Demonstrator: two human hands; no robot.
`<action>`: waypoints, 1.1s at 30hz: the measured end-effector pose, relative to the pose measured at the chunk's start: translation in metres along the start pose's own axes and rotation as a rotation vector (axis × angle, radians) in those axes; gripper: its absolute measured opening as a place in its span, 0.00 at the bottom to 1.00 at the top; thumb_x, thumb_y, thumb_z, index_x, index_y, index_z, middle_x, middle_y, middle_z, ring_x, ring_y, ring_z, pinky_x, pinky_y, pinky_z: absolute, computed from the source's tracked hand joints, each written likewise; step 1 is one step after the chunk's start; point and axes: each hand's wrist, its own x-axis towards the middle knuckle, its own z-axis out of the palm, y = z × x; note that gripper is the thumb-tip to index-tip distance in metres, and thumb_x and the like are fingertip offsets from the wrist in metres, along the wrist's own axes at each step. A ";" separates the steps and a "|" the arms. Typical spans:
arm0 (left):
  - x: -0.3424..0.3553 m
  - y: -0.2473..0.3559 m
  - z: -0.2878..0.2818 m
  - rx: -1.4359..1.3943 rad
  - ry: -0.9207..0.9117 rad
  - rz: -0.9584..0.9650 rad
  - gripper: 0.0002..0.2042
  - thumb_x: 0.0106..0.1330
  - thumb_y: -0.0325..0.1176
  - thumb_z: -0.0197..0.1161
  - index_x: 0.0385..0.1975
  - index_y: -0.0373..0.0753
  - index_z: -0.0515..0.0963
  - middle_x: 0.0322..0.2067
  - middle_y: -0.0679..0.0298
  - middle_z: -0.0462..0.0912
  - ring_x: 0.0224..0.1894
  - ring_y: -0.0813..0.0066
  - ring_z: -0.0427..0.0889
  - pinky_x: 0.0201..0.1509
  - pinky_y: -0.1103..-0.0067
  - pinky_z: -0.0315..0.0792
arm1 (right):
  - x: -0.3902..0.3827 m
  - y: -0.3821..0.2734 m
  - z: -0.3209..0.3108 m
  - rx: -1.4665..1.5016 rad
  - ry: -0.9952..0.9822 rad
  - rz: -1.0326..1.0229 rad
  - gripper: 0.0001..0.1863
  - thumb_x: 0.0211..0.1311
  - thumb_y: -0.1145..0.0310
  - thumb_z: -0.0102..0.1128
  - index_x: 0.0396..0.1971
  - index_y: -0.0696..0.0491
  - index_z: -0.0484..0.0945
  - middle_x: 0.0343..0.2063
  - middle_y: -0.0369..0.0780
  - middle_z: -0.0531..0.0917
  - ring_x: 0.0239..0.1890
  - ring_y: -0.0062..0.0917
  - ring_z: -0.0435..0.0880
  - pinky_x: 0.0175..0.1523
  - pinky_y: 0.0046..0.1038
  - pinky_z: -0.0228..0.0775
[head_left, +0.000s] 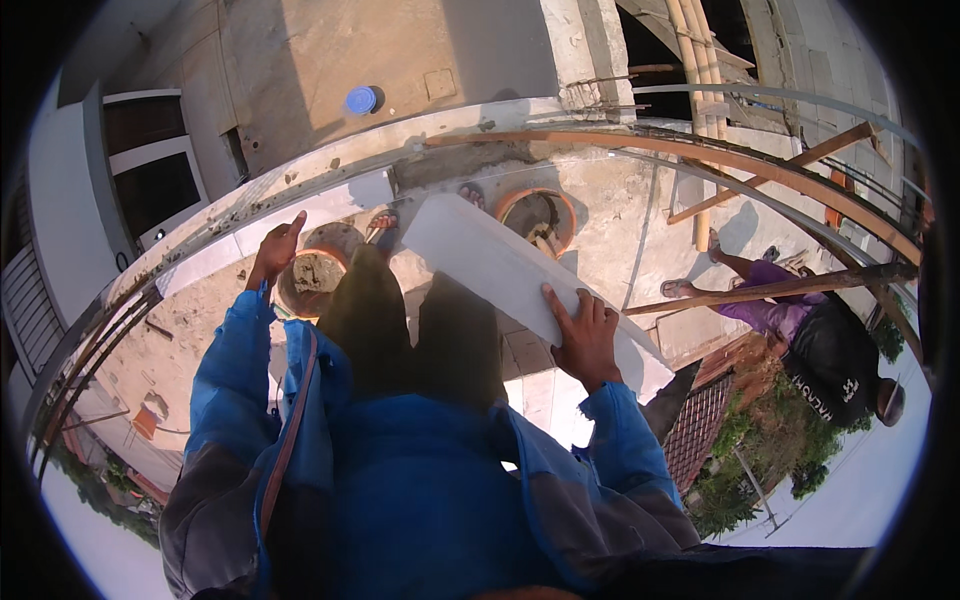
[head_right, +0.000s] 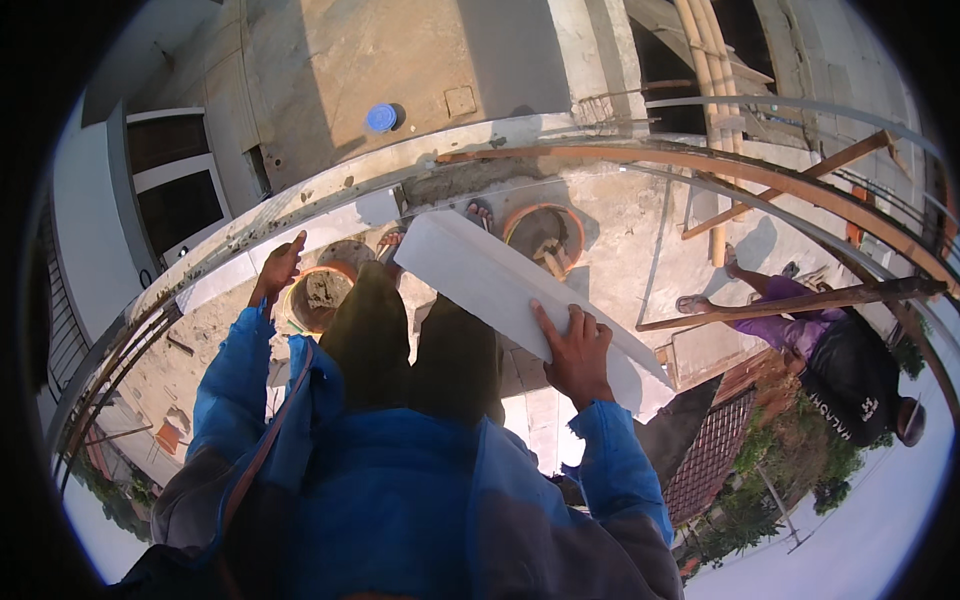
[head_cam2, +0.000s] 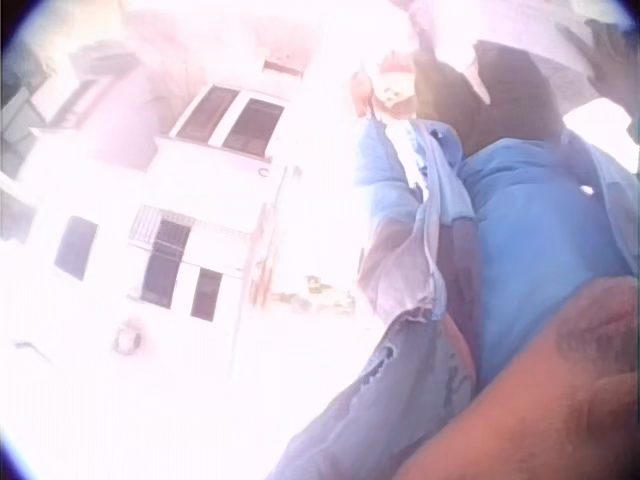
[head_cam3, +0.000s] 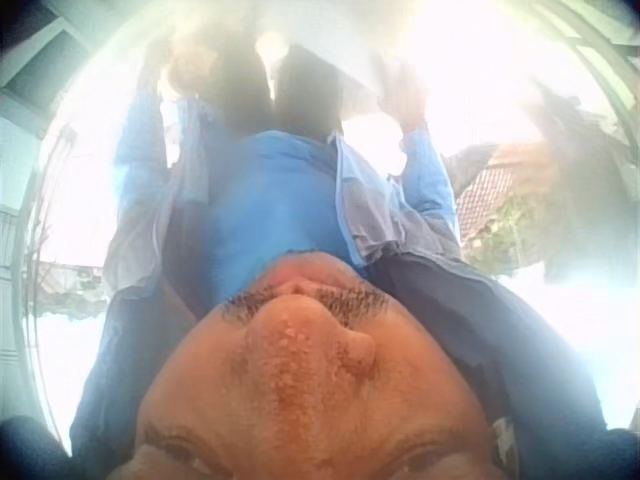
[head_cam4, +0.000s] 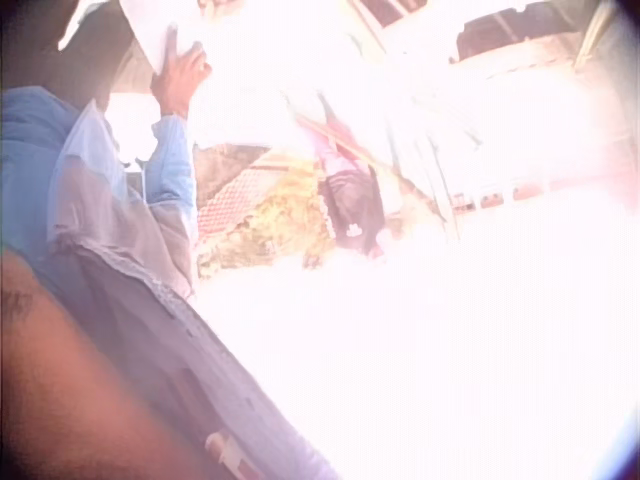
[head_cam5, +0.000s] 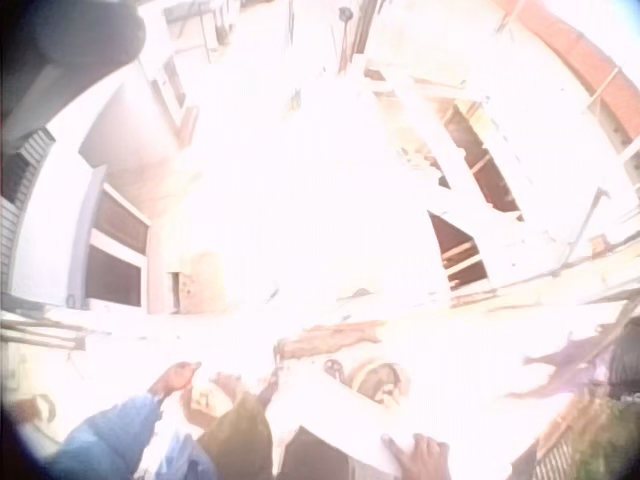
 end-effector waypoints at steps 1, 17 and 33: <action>-0.022 0.032 0.043 -0.276 -0.138 -0.101 0.51 0.66 0.83 0.51 0.74 0.41 0.72 0.54 0.50 0.88 0.57 0.57 0.84 0.59 0.65 0.78 | 0.023 0.020 0.011 -0.048 0.023 -0.076 0.55 0.55 0.65 0.76 0.82 0.22 0.57 0.66 0.54 0.71 0.67 0.49 0.72 0.62 0.58 0.61; 0.072 0.122 0.299 -0.954 -0.295 -0.202 0.35 0.67 0.64 0.67 0.69 0.52 0.71 0.62 0.59 0.75 0.62 0.58 0.77 0.57 0.56 0.79 | 0.323 0.150 0.147 -0.322 0.204 -0.618 0.43 0.73 0.70 0.62 0.77 0.10 0.60 0.68 0.53 0.75 0.71 0.47 0.74 0.71 0.61 0.60; 0.112 0.118 0.307 -0.862 -0.103 0.038 0.47 0.64 0.62 0.71 0.75 0.40 0.60 0.57 0.51 0.80 0.55 0.61 0.85 0.47 0.64 0.83 | 0.370 0.148 0.177 -0.252 0.218 -0.570 0.46 0.63 0.80 0.65 0.72 0.14 0.72 0.68 0.52 0.73 0.72 0.50 0.72 0.73 0.58 0.58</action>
